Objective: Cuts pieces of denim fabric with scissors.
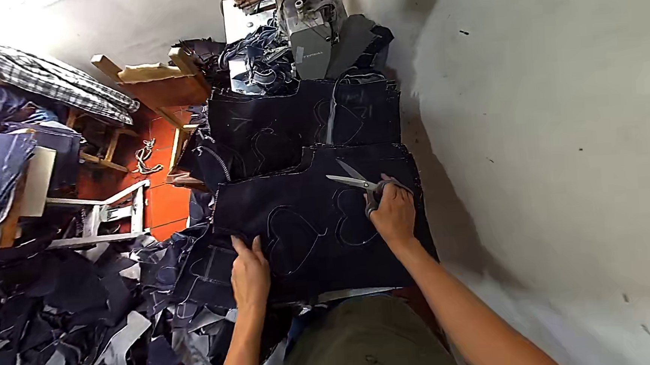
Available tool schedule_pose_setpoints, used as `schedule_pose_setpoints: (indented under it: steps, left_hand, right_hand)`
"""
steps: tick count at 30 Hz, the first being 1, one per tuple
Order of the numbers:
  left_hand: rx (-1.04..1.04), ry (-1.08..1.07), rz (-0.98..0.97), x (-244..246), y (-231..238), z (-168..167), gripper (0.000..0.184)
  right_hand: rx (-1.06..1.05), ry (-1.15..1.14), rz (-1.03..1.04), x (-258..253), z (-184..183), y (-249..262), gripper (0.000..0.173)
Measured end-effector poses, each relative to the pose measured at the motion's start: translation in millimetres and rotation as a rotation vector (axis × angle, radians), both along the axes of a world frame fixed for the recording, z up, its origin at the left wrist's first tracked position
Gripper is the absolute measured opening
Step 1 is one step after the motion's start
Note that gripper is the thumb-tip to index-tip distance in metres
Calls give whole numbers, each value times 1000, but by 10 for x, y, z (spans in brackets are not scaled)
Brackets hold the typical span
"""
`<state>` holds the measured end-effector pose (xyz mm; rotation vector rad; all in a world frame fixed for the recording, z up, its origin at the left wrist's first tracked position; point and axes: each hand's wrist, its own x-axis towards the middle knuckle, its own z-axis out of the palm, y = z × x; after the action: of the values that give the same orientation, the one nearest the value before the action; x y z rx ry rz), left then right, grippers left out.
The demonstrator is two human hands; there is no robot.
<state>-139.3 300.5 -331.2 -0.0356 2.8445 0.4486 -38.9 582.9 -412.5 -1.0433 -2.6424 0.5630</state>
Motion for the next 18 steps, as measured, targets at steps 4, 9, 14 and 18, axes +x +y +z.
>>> schedule_pose_setpoints:
  steps: [4,9,14,18]
  left_hand:
    - [9,219,-56,186,50,128,62]
    - [-16,303,-66,273,190,186,56]
    - [-53,193,-35,172,186,179,57]
    - [-14,276,-58,251,224,244,54]
  right_hand:
    - [-46,-89,-32,119,20,292,55]
    - [-78,-100,61,134,85,369,38]
    - [-227,-237,49,-65,313,481,37]
    - [-127,-40,34,-148,574,605,31]
